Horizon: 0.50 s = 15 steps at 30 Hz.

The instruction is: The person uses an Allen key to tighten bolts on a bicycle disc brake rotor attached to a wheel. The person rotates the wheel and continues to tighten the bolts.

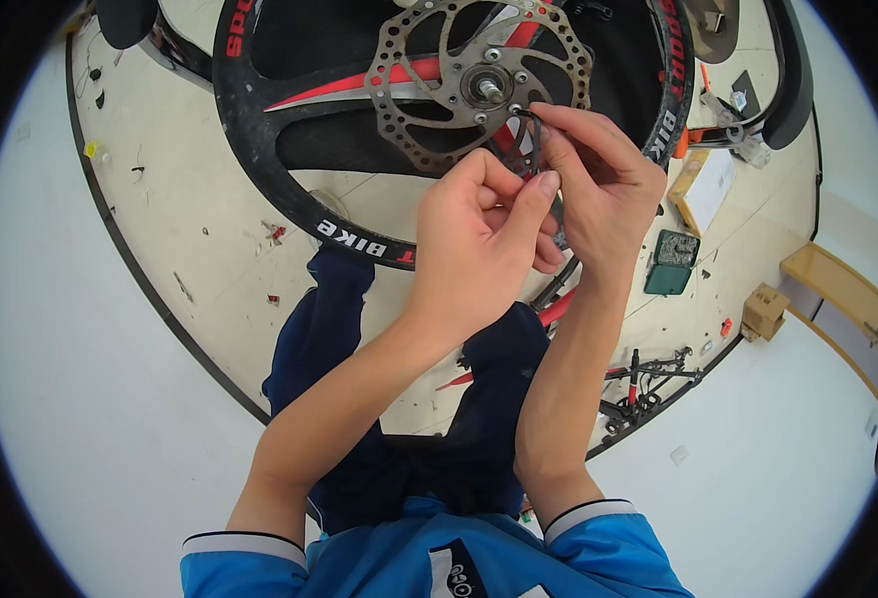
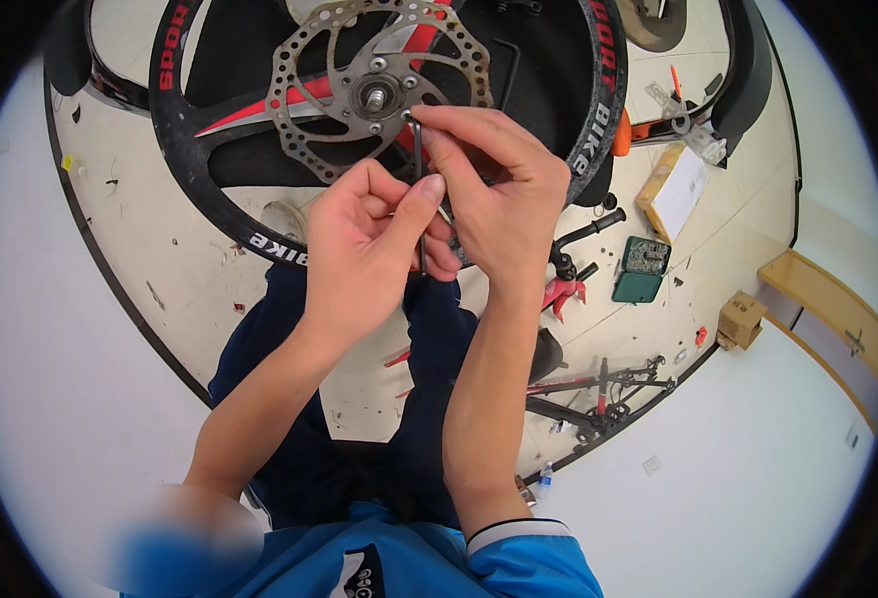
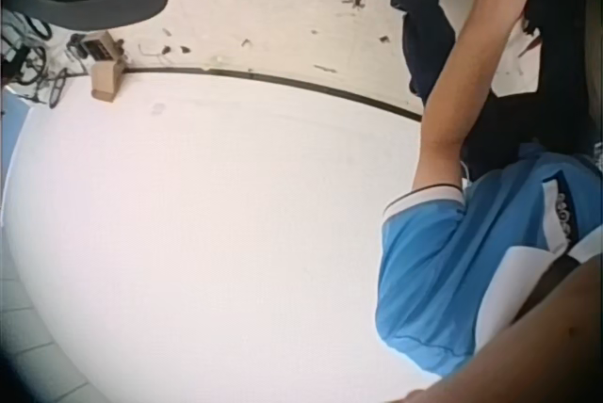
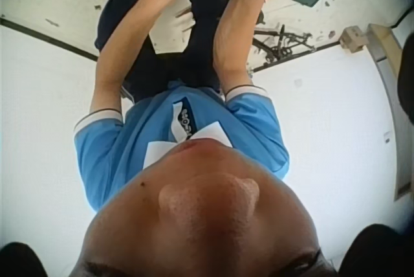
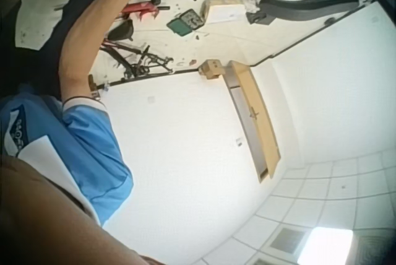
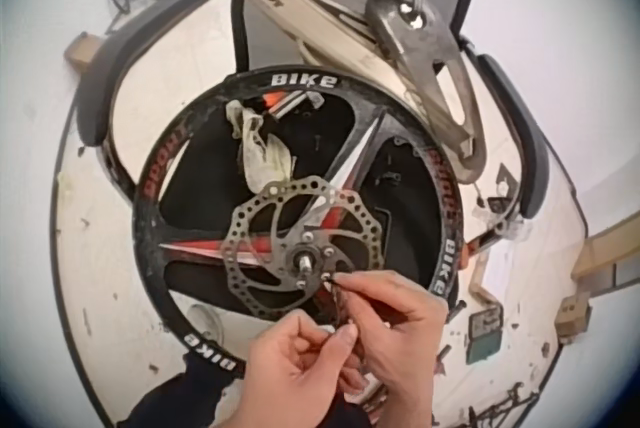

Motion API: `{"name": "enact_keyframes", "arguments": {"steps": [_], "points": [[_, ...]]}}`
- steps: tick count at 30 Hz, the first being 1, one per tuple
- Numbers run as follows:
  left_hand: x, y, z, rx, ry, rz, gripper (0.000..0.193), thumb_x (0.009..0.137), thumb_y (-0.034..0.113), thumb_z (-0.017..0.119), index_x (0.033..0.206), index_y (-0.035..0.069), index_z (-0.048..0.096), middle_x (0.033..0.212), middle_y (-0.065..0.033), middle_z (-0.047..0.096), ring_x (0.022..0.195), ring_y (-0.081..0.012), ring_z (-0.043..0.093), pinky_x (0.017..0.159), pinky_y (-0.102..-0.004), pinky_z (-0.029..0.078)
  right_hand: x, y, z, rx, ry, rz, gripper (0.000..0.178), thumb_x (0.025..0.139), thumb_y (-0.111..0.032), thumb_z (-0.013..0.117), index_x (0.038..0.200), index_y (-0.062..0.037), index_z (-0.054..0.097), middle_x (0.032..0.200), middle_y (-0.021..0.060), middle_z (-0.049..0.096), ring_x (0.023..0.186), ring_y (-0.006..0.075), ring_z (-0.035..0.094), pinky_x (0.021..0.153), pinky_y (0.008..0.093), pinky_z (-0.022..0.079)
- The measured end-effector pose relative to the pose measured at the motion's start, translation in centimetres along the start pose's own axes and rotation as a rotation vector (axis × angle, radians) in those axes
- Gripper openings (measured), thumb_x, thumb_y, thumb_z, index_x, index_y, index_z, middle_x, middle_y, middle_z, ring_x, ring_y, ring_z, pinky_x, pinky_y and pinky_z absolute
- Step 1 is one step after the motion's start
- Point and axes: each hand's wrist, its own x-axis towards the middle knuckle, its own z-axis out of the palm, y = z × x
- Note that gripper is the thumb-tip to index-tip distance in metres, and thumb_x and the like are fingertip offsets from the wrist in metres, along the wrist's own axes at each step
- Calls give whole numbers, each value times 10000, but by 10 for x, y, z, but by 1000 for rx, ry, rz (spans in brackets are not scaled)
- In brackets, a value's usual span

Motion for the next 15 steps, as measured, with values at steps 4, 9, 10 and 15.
{"name": "enact_keyframes", "arguments": {"steps": [4, 9, 10, 15], "points": [[3, -2, 0, -13, -16, 3, 231, 1005, 129, 625, 880, -9, 489, 723, -126, 652, 568, -155, 673, 486, -261, 540, 0, 2, 0, -32, -11, 9, 173, 851, 59, 697, 995, -2, 772, 886, 65, 721, 757, 98, 660, 670, 216, 513], [7, -3, -3, -43, -56, -34, 245, 1027, 171, 599, 881, 8, 488, 741, -126, 659, 579, -171, 673, 517, -266, 551, 0, 1, 1, -25, 0, 47, 173, 853, 57, 699, 997, -4, 773, 888, 63, 720, 757, 91, 657, 664, 209, 504], [7, -4, -3, -61, -57, -55, 250, 1030, 184, 595, 882, 12, 491, 739, -122, 656, 581, -171, 670, 523, -270, 553, 0, 0, 1, -23, 1, 65, 174, 853, 57, 699, 998, -5, 773, 890, 63, 720, 758, 89, 656, 664, 208, 503], [7, -8, -1, -106, -74, -86, 260, 1041, 228, 579, 892, 30, 503, 733, -103, 644, 587, -163, 656, 550, -283, 554, 0, 0, -2, 35, -37, 44, 192, 867, 65, 670, 1004, -16, 777, 941, 62, 730, 772, 86, 657, 665, 206, 502]]}}
